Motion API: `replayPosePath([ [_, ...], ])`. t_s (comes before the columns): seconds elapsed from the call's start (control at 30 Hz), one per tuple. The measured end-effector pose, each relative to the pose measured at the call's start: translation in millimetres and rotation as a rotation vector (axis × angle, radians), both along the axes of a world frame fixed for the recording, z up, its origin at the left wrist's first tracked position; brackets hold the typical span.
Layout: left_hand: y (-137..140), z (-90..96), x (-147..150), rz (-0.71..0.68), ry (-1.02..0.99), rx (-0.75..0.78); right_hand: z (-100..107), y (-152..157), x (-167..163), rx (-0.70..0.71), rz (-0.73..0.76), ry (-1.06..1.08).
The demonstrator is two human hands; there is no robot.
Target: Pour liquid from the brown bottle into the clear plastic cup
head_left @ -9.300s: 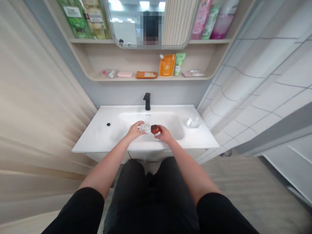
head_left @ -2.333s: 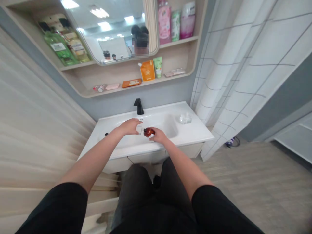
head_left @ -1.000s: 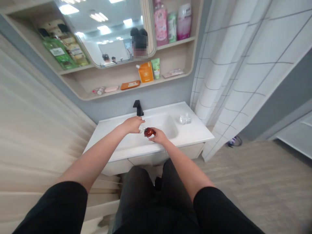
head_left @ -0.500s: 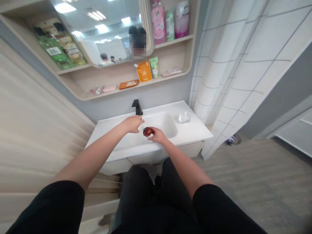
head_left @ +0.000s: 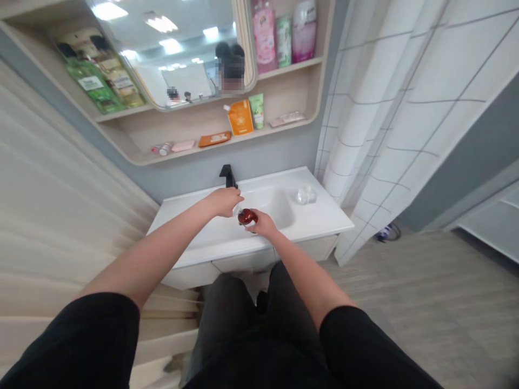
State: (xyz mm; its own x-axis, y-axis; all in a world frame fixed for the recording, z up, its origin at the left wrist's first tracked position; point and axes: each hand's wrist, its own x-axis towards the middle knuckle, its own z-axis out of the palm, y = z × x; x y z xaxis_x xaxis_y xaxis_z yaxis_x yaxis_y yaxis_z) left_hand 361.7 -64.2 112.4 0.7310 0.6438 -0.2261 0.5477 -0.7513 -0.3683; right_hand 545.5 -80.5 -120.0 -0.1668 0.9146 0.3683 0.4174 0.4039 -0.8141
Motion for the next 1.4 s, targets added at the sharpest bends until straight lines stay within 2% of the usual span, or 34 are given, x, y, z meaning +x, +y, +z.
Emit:
replayPosePath([
  [0.5, -11, 21.2, 46, -0.039, 0.104, 0.039, -6, 2, -1, 0.031, -0.045, 0.079],
  [1.13, -20, 29.8, 69, -0.023, 0.168, 0.036, 2, -2, 0, -0.009, -0.046, 0.141],
  [1.4, -15, 25.7, 71, -0.030, 0.171, 0.038, 3, -3, 0, -0.022, -0.051, 0.153],
])
